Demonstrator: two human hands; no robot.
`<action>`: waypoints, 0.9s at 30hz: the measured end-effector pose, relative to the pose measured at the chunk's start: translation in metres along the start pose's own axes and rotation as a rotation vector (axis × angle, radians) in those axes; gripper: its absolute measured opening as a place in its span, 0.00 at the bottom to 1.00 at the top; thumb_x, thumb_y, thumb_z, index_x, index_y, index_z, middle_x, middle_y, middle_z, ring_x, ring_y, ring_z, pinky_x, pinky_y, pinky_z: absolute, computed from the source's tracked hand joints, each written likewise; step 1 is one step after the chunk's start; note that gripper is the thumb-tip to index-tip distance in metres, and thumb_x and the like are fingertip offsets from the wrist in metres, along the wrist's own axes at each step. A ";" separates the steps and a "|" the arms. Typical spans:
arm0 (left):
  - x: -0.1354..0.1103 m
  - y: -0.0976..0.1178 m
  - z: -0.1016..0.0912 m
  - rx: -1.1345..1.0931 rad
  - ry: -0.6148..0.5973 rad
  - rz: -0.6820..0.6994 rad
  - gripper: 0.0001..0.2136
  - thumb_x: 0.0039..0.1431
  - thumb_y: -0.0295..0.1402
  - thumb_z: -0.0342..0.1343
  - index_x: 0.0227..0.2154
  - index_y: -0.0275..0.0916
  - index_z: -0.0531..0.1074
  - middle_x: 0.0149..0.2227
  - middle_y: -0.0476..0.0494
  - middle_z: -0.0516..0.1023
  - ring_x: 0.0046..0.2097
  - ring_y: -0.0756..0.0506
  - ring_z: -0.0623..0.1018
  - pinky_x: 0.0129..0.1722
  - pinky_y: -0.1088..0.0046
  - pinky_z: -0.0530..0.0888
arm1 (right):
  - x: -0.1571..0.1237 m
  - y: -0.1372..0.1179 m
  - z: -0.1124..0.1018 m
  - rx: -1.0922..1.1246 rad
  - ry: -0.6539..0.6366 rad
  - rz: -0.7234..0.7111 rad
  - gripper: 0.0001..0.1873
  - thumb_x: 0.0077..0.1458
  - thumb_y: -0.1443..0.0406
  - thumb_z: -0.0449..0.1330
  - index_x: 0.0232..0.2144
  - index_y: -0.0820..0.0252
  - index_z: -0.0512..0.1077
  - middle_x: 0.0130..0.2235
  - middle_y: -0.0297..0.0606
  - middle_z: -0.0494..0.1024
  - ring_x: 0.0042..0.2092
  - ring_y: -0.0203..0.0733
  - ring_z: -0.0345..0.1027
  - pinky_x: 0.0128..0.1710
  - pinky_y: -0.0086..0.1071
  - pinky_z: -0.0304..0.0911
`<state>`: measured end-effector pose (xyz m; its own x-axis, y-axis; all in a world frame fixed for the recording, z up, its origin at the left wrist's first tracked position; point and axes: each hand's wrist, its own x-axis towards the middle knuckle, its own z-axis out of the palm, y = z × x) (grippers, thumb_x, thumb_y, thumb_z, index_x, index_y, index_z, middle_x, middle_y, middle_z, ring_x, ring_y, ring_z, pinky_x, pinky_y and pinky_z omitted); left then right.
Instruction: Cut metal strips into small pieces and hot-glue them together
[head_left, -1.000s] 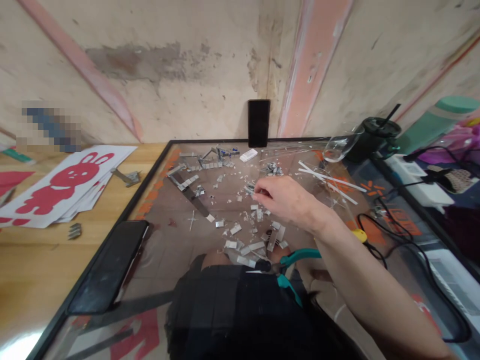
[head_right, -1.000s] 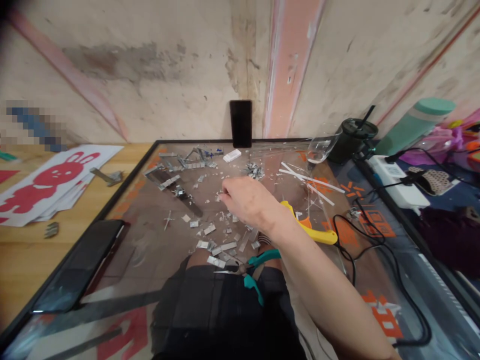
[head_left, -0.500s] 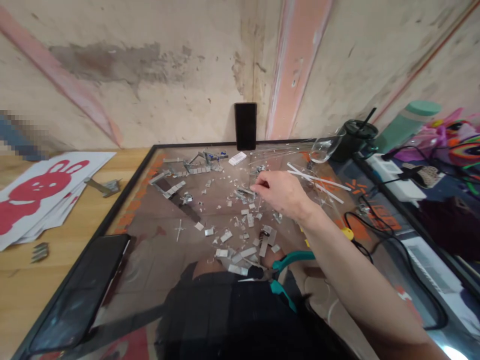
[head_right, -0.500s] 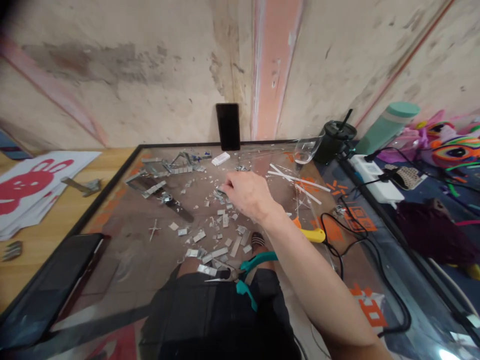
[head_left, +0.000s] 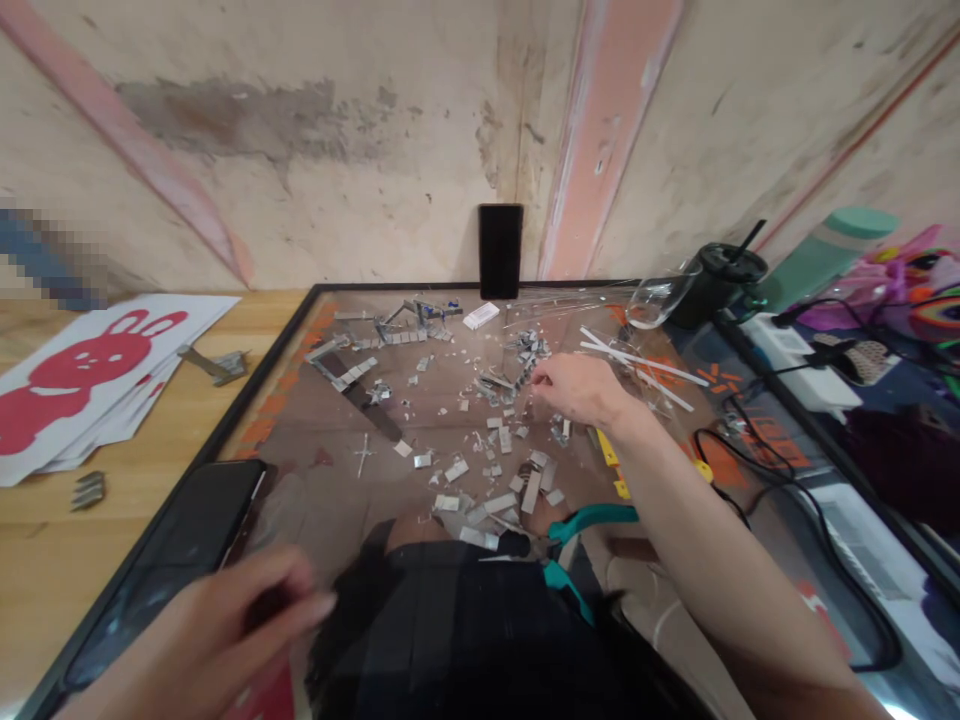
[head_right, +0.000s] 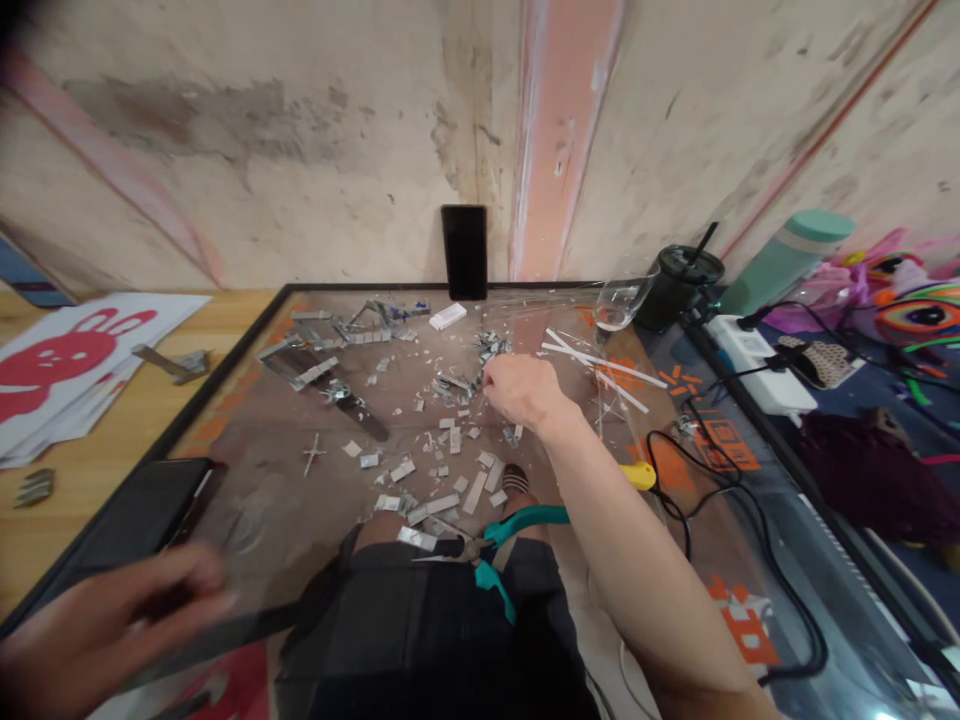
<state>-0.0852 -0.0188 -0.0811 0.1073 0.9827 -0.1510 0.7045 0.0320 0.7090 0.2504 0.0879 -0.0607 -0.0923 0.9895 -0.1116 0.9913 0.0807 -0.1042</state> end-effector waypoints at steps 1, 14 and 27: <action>0.017 0.006 0.002 0.099 -0.101 0.093 0.10 0.52 0.43 0.53 0.22 0.45 0.70 0.21 0.54 0.71 0.25 0.47 0.71 0.28 0.68 0.68 | 0.000 -0.001 0.002 -0.006 -0.024 -0.008 0.13 0.51 0.63 0.53 0.36 0.54 0.76 0.39 0.41 0.79 0.41 0.48 0.71 0.35 0.36 0.62; 0.121 0.076 0.045 0.373 0.154 0.407 0.16 0.52 0.31 0.48 0.43 0.38 0.72 0.50 0.40 0.73 0.50 0.39 0.71 0.50 0.59 0.66 | 0.001 -0.007 0.002 -0.070 -0.085 -0.005 0.16 0.53 0.64 0.49 0.39 0.53 0.74 0.42 0.40 0.78 0.43 0.47 0.70 0.36 0.35 0.62; 0.162 0.084 0.101 0.511 0.045 0.522 0.12 0.50 0.28 0.51 0.37 0.42 0.72 0.42 0.38 0.71 0.45 0.36 0.70 0.44 0.55 0.67 | -0.003 -0.008 -0.001 -0.038 -0.082 -0.048 0.14 0.53 0.63 0.51 0.40 0.55 0.74 0.42 0.42 0.78 0.44 0.49 0.70 0.38 0.37 0.62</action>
<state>0.0623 0.1244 -0.1154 0.4971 0.8538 0.1549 0.8103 -0.5206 0.2692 0.2433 0.0845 -0.0582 -0.1458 0.9714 -0.1876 0.9882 0.1342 -0.0736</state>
